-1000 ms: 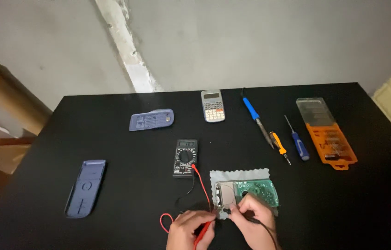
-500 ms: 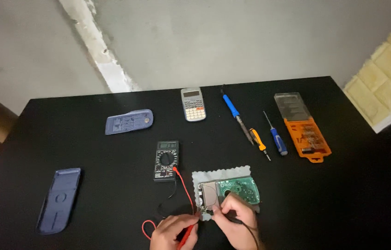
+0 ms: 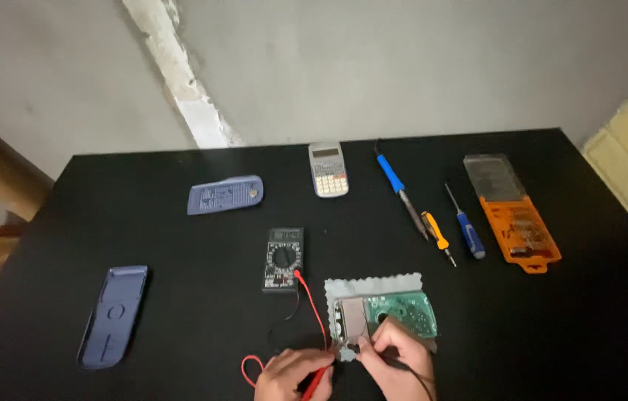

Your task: Repairing and testing a calculator's internal components using a multimeter and soldering iron.

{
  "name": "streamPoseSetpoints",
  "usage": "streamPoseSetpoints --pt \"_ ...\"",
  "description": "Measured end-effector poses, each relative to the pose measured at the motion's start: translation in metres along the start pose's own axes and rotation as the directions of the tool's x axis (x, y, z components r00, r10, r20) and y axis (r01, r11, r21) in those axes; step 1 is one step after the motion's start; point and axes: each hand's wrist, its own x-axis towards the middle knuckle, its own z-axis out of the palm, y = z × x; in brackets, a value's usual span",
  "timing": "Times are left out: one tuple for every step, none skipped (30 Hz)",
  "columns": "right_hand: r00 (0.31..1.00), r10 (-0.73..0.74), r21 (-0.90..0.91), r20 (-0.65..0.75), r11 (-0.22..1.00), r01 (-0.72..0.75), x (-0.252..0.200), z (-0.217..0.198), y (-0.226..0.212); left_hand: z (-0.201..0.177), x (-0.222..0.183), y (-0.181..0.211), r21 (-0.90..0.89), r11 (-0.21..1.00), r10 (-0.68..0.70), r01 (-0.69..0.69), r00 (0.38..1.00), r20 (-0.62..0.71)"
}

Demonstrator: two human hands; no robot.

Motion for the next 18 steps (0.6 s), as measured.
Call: streamPoseSetpoints --pt "1.0 0.007 0.0 0.004 1.0 -0.007 -0.001 0.0 0.001 -0.002 0.001 0.005 0.0 1.0 -0.007 0.007 1.0 0.002" --pt "1.0 0.008 0.029 0.006 1.0 -0.008 -0.002 0.0 0.001 -0.005 0.003 0.011 -0.017 0.998 -0.053 0.054 0.998 0.027" --pt "1.0 0.001 0.062 0.006 0.998 -0.001 -0.001 0.001 0.002 -0.008 0.006 0.016 -0.03 0.995 -0.092 0.093 0.995 0.048" --pt "1.0 0.0 0.066 0.009 0.998 0.0 -0.002 0.001 0.003 -0.008 0.004 0.015 -0.025 0.995 -0.092 0.094 0.995 0.046" --pt "1.0 0.003 0.062 -0.002 0.998 -0.003 -0.002 0.002 0.005 -0.007 0.004 0.014 -0.02 0.994 -0.104 0.105 0.994 0.045" --pt "1.0 0.006 0.058 -0.013 0.998 -0.006 -0.001 0.002 0.007 -0.006 0.004 0.012 -0.016 0.993 -0.115 0.116 0.992 0.044" --pt "1.0 0.005 0.058 -0.012 0.998 -0.005 0.0 0.001 0.004 -0.007 0.003 0.007 -0.015 0.993 -0.115 0.116 0.992 0.042" --pt "0.999 0.044 -0.006 0.009 0.999 -0.044 0.002 -0.001 0.002 -0.007 0.002 0.003 -0.027 0.993 -0.109 0.113 0.988 0.108" --pt "0.996 0.083 -0.071 0.027 0.994 -0.081 0.002 -0.002 0.0 -0.007 0.001 -0.002 -0.04 0.993 -0.101 0.109 0.98 0.174" --pt "0.996 0.082 -0.071 0.026 0.994 -0.08 0.002 0.0 0.0 -0.008 0.002 0.0 -0.04 0.993 -0.1 0.108 0.98 0.173" --pt "0.999 0.051 -0.01 0.001 0.999 -0.051 0.001 0.002 0.001 -0.007 0.003 0.004 -0.042 0.996 -0.071 0.077 0.991 0.112" --pt "0.999 0.022 0.05 -0.027 0.999 -0.02 0.0 0.003 0.002 -0.007 0.005 0.007 -0.042 0.998 -0.043 0.045 0.998 0.05" --pt "0.999 0.023 0.047 -0.028 0.999 -0.021 0.0 0.002 -0.001 -0.007 0.005 0.008 -0.044 0.998 -0.043 0.045 0.998 0.052" --pt "1.0 0.013 0.038 -0.022 0.999 -0.012 0.001 0.002 -0.003 -0.008 0.006 0.01 -0.039 0.998 -0.05 0.052 0.997 0.055" --pt "1.0 0.003 0.031 -0.015 1.0 -0.003 0.002 0.001 -0.006 -0.009 0.007 0.011 -0.033 0.998 -0.057 0.059 0.997 0.058" --pt "1.0 0.004 0.03 -0.016 1.0 -0.004 0.001 0.001 -0.005 -0.008 0.006 0.011 -0.033 0.998 -0.057 0.059 0.997 0.058" --pt "1.0 0.009 0.021 -0.017 1.0 -0.009 0.001 0.001 -0.003 -0.008 0.006 0.01 -0.04 0.997 -0.062 0.065 0.996 0.063" --pt "1.0 0.014 0.012 -0.018 1.0 -0.014 0.0 0.002 -0.002 -0.008 0.005 0.01 -0.047 0.996 -0.067 0.07 0.995 0.068"
